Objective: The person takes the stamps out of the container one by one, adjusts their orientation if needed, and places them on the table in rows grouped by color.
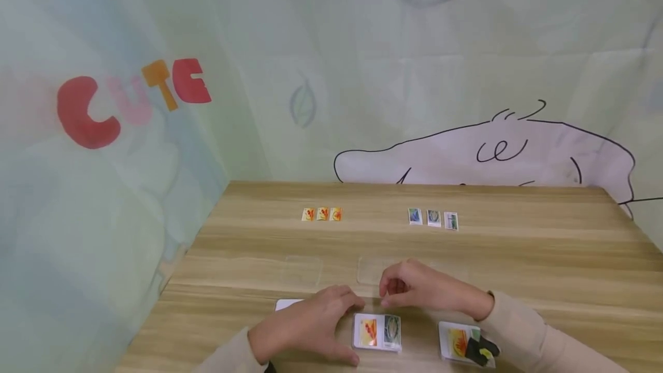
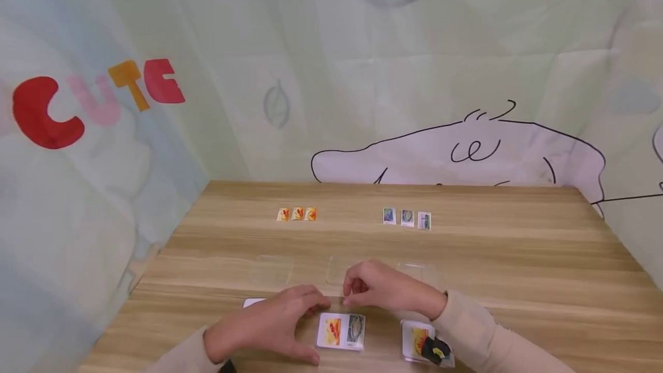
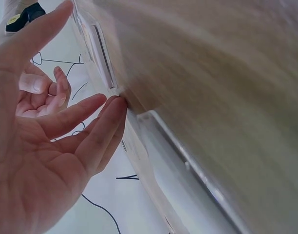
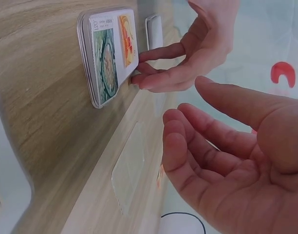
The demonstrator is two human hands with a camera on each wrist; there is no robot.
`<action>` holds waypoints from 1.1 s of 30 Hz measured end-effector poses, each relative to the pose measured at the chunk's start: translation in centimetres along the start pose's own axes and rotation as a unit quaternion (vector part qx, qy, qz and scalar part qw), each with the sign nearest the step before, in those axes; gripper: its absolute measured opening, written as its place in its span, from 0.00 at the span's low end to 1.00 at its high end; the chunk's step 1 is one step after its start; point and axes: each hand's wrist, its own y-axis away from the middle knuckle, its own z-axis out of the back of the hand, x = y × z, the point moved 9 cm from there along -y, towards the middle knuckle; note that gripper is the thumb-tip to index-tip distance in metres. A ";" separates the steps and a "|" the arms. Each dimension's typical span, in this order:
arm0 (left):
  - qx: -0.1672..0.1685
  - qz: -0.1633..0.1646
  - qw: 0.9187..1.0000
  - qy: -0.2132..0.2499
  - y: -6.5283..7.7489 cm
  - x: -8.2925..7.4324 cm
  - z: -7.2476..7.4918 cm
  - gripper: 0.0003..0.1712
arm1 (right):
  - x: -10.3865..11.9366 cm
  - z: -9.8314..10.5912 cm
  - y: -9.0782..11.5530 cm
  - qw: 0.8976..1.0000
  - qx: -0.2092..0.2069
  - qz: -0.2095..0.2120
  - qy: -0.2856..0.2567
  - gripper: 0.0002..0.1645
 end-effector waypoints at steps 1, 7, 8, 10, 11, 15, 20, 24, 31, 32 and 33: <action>-0.001 -0.001 1.000 -0.002 0.0 0.0 0.1 0.45 | 0.1 0.0 0.0 1.000 -0.001 0.001 0.002 0.04; -0.009 -0.010 1.000 -0.007 0.0 -0.2 0.2 0.44 | 0.0 -0.2 -0.1 1.000 0.004 -0.014 0.007 0.05; -0.008 -0.010 1.000 -0.007 0.1 -0.1 0.2 0.44 | 0.0 -0.3 0.0 1.000 0.004 -0.017 0.009 0.05; -0.006 -0.008 1.000 -0.008 0.1 -0.1 0.1 0.45 | -0.2 -0.4 0.0 1.000 0.008 -0.027 0.010 0.05; -0.004 -0.005 1.000 -0.008 0.1 0.0 0.0 0.45 | -0.2 -0.5 0.0 0.999 0.010 -0.029 0.010 0.05; 0.004 -0.003 1.000 -0.008 0.0 0.1 -0.2 0.44 | -0.4 -0.7 0.0 0.999 0.016 -0.038 0.002 0.05; 0.002 -0.008 1.000 -0.017 -0.1 0.1 -0.2 0.44 | -0.5 -0.8 0.1 0.999 0.019 -0.035 0.003 0.05; 0.001 -0.009 1.000 -0.023 -0.2 0.0 -0.1 0.43 | -0.5 -0.9 0.1 0.999 0.021 -0.031 0.010 0.06; 0.006 -0.009 1.000 -0.020 -0.4 -0.2 -0.1 0.42 | -0.7 -1.3 0.0 0.999 0.026 -0.028 0.002 0.06; 0.006 -0.009 1.000 -0.019 -0.4 -0.2 -0.1 0.42 | -0.7 -1.3 0.0 0.999 0.026 -0.028 0.002 0.06; 0.006 -0.009 1.000 -0.020 -0.4 -0.2 -0.1 0.41 | -0.8 -1.3 0.0 0.999 0.025 -0.029 0.001 0.06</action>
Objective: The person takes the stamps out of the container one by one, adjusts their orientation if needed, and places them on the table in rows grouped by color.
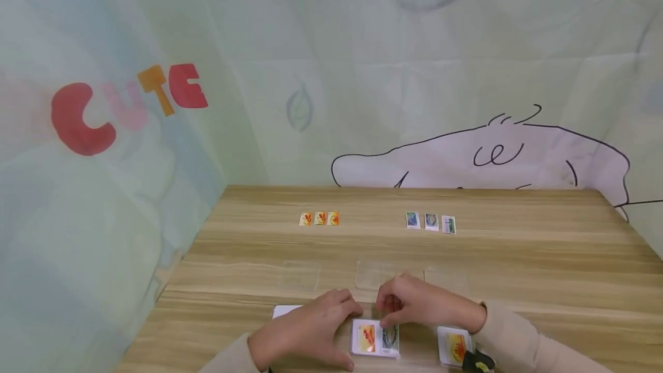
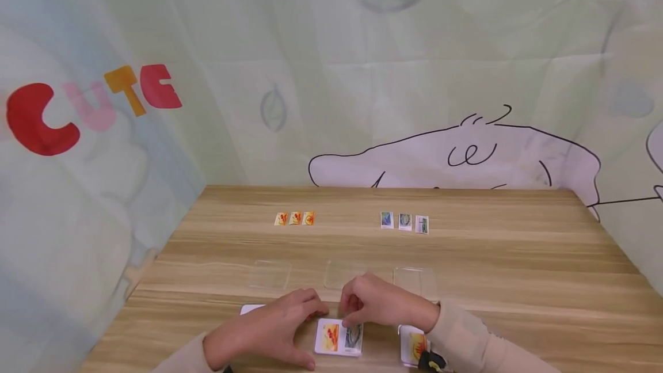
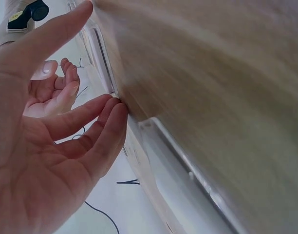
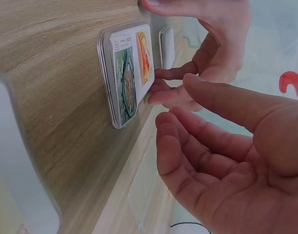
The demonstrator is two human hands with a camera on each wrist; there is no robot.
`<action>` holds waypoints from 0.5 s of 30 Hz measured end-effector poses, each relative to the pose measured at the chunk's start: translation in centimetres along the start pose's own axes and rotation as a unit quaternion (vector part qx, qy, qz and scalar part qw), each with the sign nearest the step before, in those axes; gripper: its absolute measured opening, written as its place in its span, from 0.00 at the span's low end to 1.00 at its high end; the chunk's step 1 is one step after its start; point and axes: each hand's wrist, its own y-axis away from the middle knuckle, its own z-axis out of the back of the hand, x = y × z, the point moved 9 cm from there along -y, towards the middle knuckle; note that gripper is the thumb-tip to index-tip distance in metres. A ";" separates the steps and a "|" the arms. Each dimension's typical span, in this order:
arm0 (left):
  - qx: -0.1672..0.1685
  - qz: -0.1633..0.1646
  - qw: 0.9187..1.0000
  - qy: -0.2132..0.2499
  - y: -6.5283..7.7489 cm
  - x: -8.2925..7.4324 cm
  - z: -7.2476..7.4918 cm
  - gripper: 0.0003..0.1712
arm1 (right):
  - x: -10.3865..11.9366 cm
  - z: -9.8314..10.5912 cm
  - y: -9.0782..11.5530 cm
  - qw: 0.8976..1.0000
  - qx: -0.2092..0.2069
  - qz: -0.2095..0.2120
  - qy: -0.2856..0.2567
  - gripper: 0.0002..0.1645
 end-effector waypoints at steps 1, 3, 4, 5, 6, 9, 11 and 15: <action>0.001 0.002 1.000 0.002 0.0 0.0 0.0 0.41 | 0.0 0.0 0.0 1.000 -0.001 -0.001 0.000 0.07; 0.000 0.002 1.000 0.003 0.0 0.0 0.0 0.41 | -0.1 0.0 0.0 1.000 -0.003 -0.004 0.002 0.07; 0.000 0.001 1.000 0.004 -0.1 0.0 0.0 0.41 | -0.1 0.0 0.0 1.000 -0.003 -0.004 0.003 0.07; 0.001 0.001 1.000 0.006 -0.1 0.0 0.0 0.40 | -0.1 0.0 0.0 1.000 -0.003 -0.006 0.002 0.07; 0.002 0.001 1.000 0.007 -0.1 0.0 -0.1 0.40 | -0.1 0.0 0.0 1.000 -0.003 -0.009 0.000 0.07; 0.005 0.001 1.000 0.009 -0.2 -0.1 -0.1 0.40 | -0.3 0.0 0.2 1.000 -0.004 -0.015 -0.002 0.06; 0.007 0.001 1.000 0.009 -0.3 -0.1 -0.1 0.40 | -0.4 0.0 0.3 1.000 -0.005 -0.017 0.000 0.06; 0.006 -0.001 1.000 0.011 -0.4 -0.1 -0.2 0.40 | -0.6 0.1 0.5 1.000 -0.012 -0.015 0.014 0.07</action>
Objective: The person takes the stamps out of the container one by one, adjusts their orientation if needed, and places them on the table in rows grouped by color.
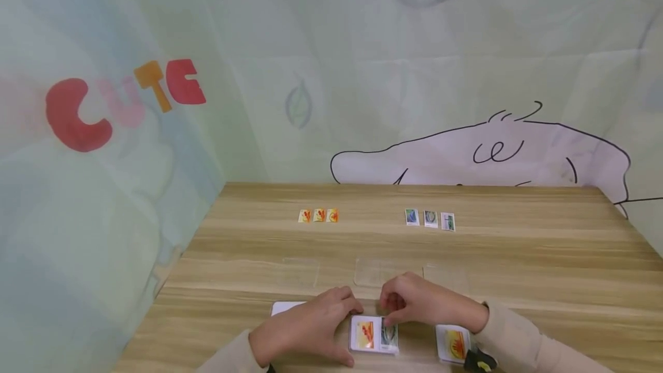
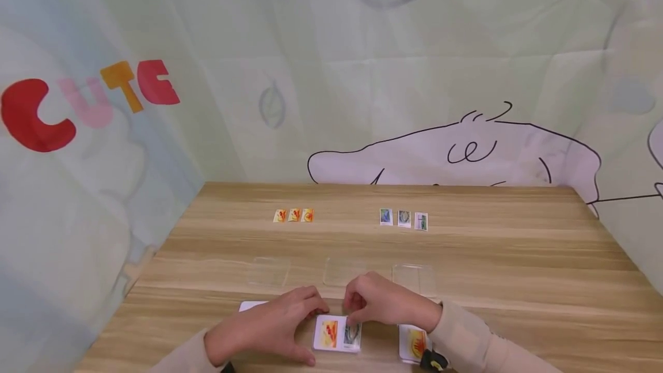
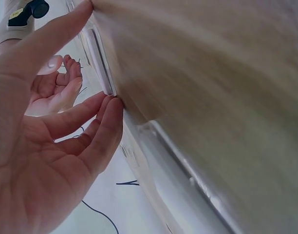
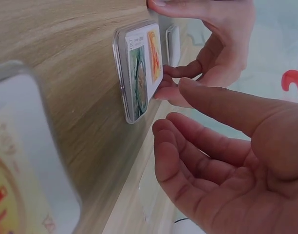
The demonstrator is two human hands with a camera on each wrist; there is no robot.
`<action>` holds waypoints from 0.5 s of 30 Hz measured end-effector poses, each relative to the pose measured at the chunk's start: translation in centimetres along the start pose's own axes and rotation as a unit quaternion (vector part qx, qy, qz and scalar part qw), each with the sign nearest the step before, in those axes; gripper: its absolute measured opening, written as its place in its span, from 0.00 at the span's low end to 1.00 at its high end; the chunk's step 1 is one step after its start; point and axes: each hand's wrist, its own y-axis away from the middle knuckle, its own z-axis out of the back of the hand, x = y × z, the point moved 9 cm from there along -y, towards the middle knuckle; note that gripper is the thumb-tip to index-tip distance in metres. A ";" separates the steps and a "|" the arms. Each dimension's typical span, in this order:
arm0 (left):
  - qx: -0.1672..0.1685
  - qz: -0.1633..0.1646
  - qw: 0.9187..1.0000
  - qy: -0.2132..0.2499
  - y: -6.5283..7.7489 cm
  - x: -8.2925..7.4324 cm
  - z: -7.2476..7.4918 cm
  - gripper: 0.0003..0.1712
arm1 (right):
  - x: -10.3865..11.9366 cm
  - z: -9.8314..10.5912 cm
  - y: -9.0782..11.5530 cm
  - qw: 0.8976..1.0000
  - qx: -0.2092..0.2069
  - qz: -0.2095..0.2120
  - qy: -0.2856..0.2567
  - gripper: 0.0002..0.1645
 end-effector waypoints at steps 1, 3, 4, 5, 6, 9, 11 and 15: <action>0.002 0.002 1.000 0.001 0.0 0.0 0.0 0.40 | -0.1 0.0 0.0 1.000 -0.002 0.001 0.004 0.07; 0.007 0.007 1.000 0.006 -0.1 0.1 -0.1 0.39 | -0.2 -0.1 0.1 1.000 -0.004 0.003 0.007 0.07; 0.011 0.011 1.000 0.009 -0.1 0.1 -0.1 0.38 | -0.2 -0.1 0.2 1.000 -0.005 0.004 0.009 0.07; 0.016 0.015 1.000 0.013 -0.1 0.2 -0.2 0.38 | -0.3 -0.2 0.2 1.000 -0.006 0.005 0.009 0.07; 0.020 0.018 1.000 0.015 -0.1 0.2 -0.2 0.37 | -0.3 -0.2 0.2 1.000 -0.006 0.006 0.009 0.07; 0.029 0.024 0.999 0.017 -0.2 0.3 -0.3 0.37 | -0.5 -0.3 0.2 1.000 -0.007 0.006 0.008 0.08; 0.033 0.025 0.999 0.016 -0.3 0.3 -0.2 0.37 | -0.5 -0.3 0.3 1.000 -0.008 0.005 0.007 0.08; 0.032 0.029 0.999 0.020 -0.4 0.4 0.0 0.36 | -0.7 -0.3 0.2 1.000 -0.005 0.000 0.002 0.07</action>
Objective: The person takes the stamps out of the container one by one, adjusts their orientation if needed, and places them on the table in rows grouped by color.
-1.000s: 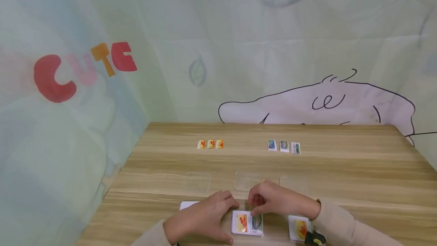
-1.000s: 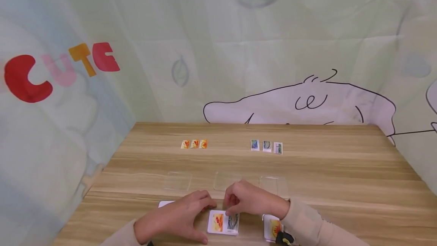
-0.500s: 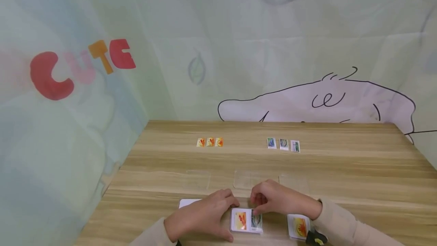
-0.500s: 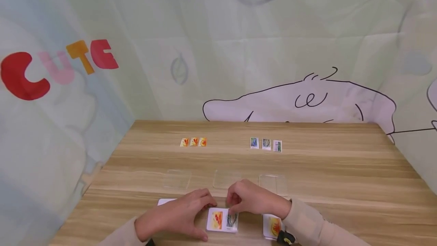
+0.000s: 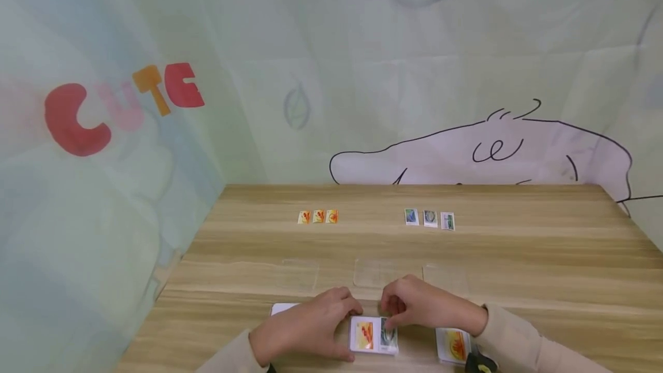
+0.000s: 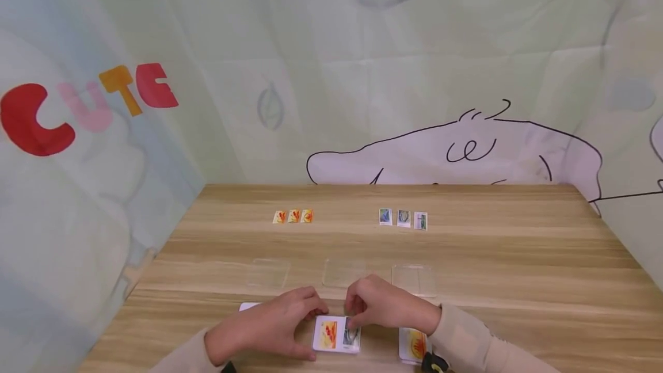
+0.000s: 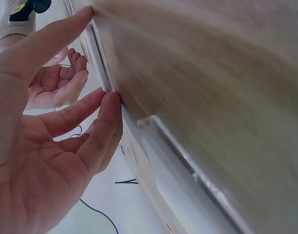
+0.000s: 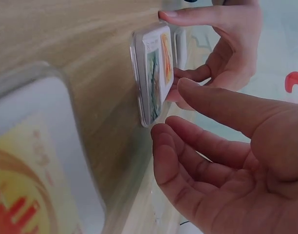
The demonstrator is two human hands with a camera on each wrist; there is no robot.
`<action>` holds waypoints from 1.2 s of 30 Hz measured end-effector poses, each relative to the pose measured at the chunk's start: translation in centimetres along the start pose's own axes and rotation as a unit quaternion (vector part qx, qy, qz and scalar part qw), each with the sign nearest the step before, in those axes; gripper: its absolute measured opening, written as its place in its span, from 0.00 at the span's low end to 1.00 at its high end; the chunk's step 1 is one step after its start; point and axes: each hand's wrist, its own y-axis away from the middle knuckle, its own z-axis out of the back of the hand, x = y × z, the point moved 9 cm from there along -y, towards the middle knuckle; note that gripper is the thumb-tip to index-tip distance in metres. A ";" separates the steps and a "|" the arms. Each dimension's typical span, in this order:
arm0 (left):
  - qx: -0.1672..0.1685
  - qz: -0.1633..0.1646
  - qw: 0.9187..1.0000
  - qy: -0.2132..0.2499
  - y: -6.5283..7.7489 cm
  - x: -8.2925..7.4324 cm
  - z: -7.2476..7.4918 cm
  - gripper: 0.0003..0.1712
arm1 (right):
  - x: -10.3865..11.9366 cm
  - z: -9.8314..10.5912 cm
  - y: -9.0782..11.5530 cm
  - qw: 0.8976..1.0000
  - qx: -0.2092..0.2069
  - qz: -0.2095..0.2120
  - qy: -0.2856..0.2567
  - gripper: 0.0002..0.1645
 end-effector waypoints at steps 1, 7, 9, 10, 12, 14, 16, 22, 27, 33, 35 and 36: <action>-0.002 0.000 1.000 0.001 0.0 0.0 0.1 0.35 | 0.0 0.0 0.0 1.000 0.002 -0.002 -0.001 0.07; -0.007 -0.003 1.000 0.000 0.0 0.0 0.1 0.34 | -0.1 -0.2 -0.2 1.000 0.008 -0.012 0.005 0.07; -0.007 -0.003 1.000 -0.002 0.0 0.0 0.1 0.34 | -0.2 -0.2 -0.2 1.000 0.008 -0.014 0.007 0.07; -0.007 -0.003 1.000 -0.003 0.0 0.0 0.1 0.34 | -0.2 -0.2 -0.2 1.000 0.008 -0.014 0.009 0.07; -0.008 -0.004 1.000 -0.006 0.0 0.0 0.1 0.34 | -0.2 -0.2 -0.3 1.000 0.006 -0.015 0.010 0.08; -0.009 -0.006 1.000 -0.006 -0.1 0.0 0.2 0.34 | -0.2 -0.2 -0.4 1.000 0.003 -0.016 0.016 0.08; -0.008 -0.010 1.000 -0.002 -0.1 0.1 0.2 0.34 | -0.2 -0.2 -0.4 1.000 0.001 -0.017 0.022 0.08; -0.001 -0.019 1.000 0.006 -0.2 -0.1 -0.2 0.32 | -0.6 -0.6 -0.5 0.999 -0.001 -0.029 0.025 0.09; 0.002 -0.014 1.000 0.006 -0.1 -0.2 -0.3 0.32 | -0.7 -0.8 -0.5 0.999 0.002 -0.037 0.012 0.09; 0.011 -0.006 1.000 0.014 -0.3 -0.1 -0.2 0.32 | -0.6 -0.8 -0.5 0.999 0.003 -0.033 0.012 0.10; 0.012 -0.002 1.000 0.012 -0.3 -0.1 -0.1 0.32 | -0.5 -0.8 -0.6 0.999 0.003 -0.031 0.013 0.10; 0.011 -0.001 1.000 0.011 -0.2 -0.1 -0.1 0.32 | -0.5 -0.8 -0.7 0.999 0.001 -0.029 0.014 0.10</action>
